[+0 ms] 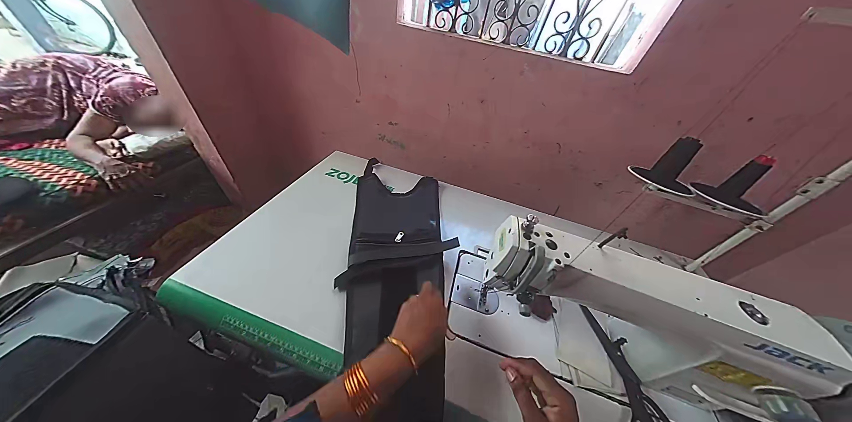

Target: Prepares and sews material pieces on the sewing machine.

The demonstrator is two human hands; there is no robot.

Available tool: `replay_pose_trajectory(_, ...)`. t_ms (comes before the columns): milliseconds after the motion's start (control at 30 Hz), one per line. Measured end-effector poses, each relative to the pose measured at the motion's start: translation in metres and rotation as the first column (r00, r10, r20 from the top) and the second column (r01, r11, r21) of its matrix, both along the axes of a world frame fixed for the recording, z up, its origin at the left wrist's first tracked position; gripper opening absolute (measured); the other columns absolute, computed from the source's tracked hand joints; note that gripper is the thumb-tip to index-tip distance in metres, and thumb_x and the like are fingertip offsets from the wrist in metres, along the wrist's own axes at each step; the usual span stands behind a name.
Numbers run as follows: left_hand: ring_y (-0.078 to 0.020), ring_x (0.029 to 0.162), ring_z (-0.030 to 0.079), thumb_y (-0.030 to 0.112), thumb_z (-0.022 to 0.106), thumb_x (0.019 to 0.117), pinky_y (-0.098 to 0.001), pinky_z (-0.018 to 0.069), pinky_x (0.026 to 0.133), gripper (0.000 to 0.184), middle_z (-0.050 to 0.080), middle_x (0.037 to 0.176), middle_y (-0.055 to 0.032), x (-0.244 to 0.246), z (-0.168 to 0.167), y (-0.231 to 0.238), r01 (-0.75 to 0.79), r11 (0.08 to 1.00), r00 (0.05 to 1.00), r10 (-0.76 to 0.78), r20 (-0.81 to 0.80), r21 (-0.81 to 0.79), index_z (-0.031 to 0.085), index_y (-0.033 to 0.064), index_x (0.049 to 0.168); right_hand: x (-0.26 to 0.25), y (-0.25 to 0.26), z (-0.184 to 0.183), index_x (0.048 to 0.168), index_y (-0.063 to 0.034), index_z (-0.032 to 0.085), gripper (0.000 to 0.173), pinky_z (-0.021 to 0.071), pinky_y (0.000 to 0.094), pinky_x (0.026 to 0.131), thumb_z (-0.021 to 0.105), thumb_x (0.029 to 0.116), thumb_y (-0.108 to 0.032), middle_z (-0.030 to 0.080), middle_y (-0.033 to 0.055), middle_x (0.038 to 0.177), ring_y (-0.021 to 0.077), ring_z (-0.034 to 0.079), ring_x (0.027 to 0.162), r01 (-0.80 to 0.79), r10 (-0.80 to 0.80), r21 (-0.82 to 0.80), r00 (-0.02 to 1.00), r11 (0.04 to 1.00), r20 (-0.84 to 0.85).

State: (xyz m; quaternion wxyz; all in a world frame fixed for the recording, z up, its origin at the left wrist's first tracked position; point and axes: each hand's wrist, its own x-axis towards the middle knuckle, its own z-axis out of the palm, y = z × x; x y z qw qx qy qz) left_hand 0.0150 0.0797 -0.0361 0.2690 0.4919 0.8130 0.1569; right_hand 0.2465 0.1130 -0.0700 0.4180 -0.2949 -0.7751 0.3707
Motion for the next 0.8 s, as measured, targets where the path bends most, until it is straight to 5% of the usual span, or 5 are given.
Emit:
replay_pose_trajectory(100, -0.0191, 0.095, 0.066, 0.003, 0.049, 0.0962, -0.0367, 0.0536, 0.088, 0.024, 0.069, 0.100, -0.0135, -0.052, 0.014, -0.017, -0.470, 0.696, 0.810, 0.094, 0.579, 0.543, 0.068, -0.0065, 0.106, -0.004, -0.003, 0.002, 0.099, 0.0085, 0.074, 0.017, 0.0572, 0.0198, 0.083, 0.060, 0.0896, 0.003, 0.074, 0.0094, 0.093, 0.0031, 0.069, 0.085, -0.073, 0.072, -0.029, 0.997, 0.997, -0.030)
replay_pose_trajectory(200, -0.0054, 0.082, 0.069, 0.010, 0.043, 0.0943, -0.0252, 0.0595, 0.072, 0.028, 0.073, 0.092, 0.0010, -0.072, 0.028, -0.058, -0.789, 0.362, 0.453, -0.202, 0.868, 0.496, 0.067, 0.0073, 0.108, -0.021, -0.007, 0.014, 0.110, 0.0079, 0.071, 0.021, 0.0589, 0.0259, 0.090, 0.064, 0.0934, -0.003, 0.074, 0.0132, 0.109, 0.0087, 0.071, 0.100, -0.143, 0.142, -0.003, 0.986, 0.990, -0.088)
replay_pose_trajectory(400, -0.0068, 0.079, 0.071, 0.009, 0.044, 0.1048, -0.0271, 0.0610, 0.073, 0.026, 0.074, 0.092, 0.0001, -0.046, -0.034, -0.144, -0.786, 0.571, 0.409, 0.191, 0.892, 0.238, 0.066, 0.0044, 0.117, -0.075, -0.011, 0.038, 0.128, 0.0017, 0.069, 0.047, 0.0474, 0.0426, 0.113, 0.065, 0.0995, -0.035, 0.060, 0.0231, 0.141, 0.0278, 0.058, 0.134, -0.519, 0.508, 0.081, 0.852, 0.851, 0.125)
replay_pose_trajectory(600, -0.0047, 0.089, 0.069, 0.006, 0.041, 0.1065, -0.0242, 0.0569, 0.077, 0.031, 0.072, 0.108, -0.0013, -0.028, -0.068, -0.175, -0.791, 0.609, 0.278, 0.261, 0.924, 0.066, 0.059, 0.0030, 0.132, -0.105, -0.060, 0.018, 0.136, -0.0083, 0.067, 0.047, 0.0324, 0.0688, 0.111, 0.059, 0.1008, -0.038, 0.048, 0.0222, 0.155, 0.0483, 0.039, 0.145, -0.883, 0.788, -0.182, 0.272, 0.432, 0.552)
replay_pose_trajectory(800, -0.0005, 0.069, 0.063, 0.004, 0.036, 0.1066, -0.0167, 0.0487, 0.055, 0.029, 0.071, 0.097, 0.0022, -0.016, -0.071, -0.176, -0.846, 0.533, 0.138, 0.229, 0.964, -0.006, 0.057, 0.0058, 0.126, -0.119, -0.053, 0.022, 0.126, 0.0045, 0.069, 0.038, 0.0432, 0.0622, 0.109, 0.061, 0.1024, -0.024, 0.063, 0.0263, 0.137, 0.0445, 0.057, 0.131, -0.882, 0.809, -0.113, 0.360, 0.458, 0.465)
